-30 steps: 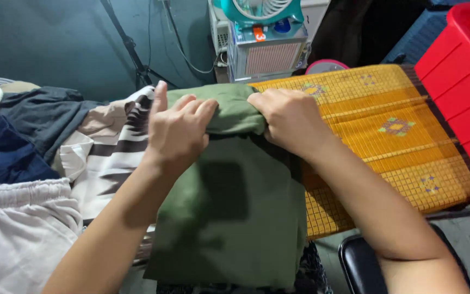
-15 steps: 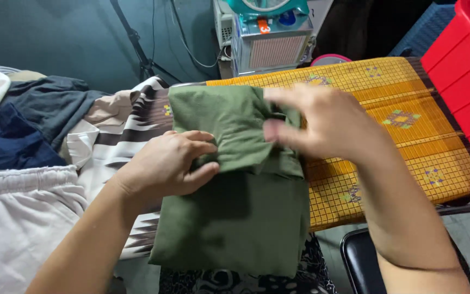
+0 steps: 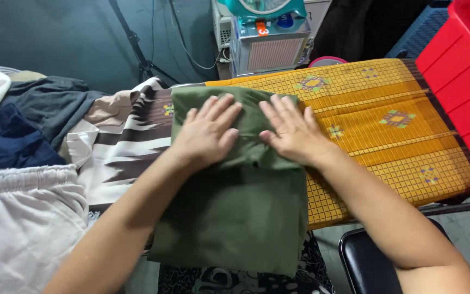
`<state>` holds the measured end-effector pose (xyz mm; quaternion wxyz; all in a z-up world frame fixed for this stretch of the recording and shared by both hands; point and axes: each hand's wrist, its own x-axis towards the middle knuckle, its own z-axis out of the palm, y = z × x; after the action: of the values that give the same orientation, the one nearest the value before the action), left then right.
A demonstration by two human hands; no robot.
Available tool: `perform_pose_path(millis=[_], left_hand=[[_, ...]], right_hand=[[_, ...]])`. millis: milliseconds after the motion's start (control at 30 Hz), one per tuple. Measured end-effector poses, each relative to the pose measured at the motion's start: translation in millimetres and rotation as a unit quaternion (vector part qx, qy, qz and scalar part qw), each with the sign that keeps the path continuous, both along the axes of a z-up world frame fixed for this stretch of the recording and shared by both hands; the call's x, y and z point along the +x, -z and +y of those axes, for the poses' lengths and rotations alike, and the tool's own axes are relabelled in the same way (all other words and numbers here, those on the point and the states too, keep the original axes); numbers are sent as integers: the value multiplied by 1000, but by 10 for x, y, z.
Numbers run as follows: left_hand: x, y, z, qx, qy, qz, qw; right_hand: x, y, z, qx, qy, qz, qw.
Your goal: Folding various garments like shirts and dresses on a flat surface and placing them in a basket.
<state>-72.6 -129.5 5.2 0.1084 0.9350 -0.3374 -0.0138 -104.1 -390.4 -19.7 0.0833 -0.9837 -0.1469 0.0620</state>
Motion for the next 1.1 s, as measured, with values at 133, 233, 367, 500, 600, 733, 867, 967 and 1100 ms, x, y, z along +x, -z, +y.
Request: perform_pose_path(millis=[133, 233, 367, 500, 600, 733, 867, 967, 1100], left_hand=[[237, 230, 292, -6, -49, 42, 998], [192, 175, 316, -7, -66, -12, 998], [-113, -54, 88, -64, 24, -82, 994], [-196, -69, 87, -16, 104, -48, 993], [-197, -91, 128, -4, 121, -53, 991], [-287, -195, 238, -20, 144, -59, 988], [-456, -210, 435, -37, 184, -49, 981], [-454, -70, 599, -10, 172, -117, 978], [-509, -57, 708, 7, 168, -184, 969]], right_hand=[[15, -47, -324, -61, 89, -2, 994], [80, -81, -440, -42, 127, -98, 986], [-48, -29, -386, 11, 95, -97, 991], [6, 229, -624, -1, 38, -96, 995], [-116, 78, -602, -33, 51, -112, 992], [-559, -550, -249, 72, -26, -212, 974], [-787, -559, -88, 139, -203, -181, 952], [-801, -338, -184, 82, -221, -256, 938], [-817, -354, -258, 75, -233, -268, 932]])
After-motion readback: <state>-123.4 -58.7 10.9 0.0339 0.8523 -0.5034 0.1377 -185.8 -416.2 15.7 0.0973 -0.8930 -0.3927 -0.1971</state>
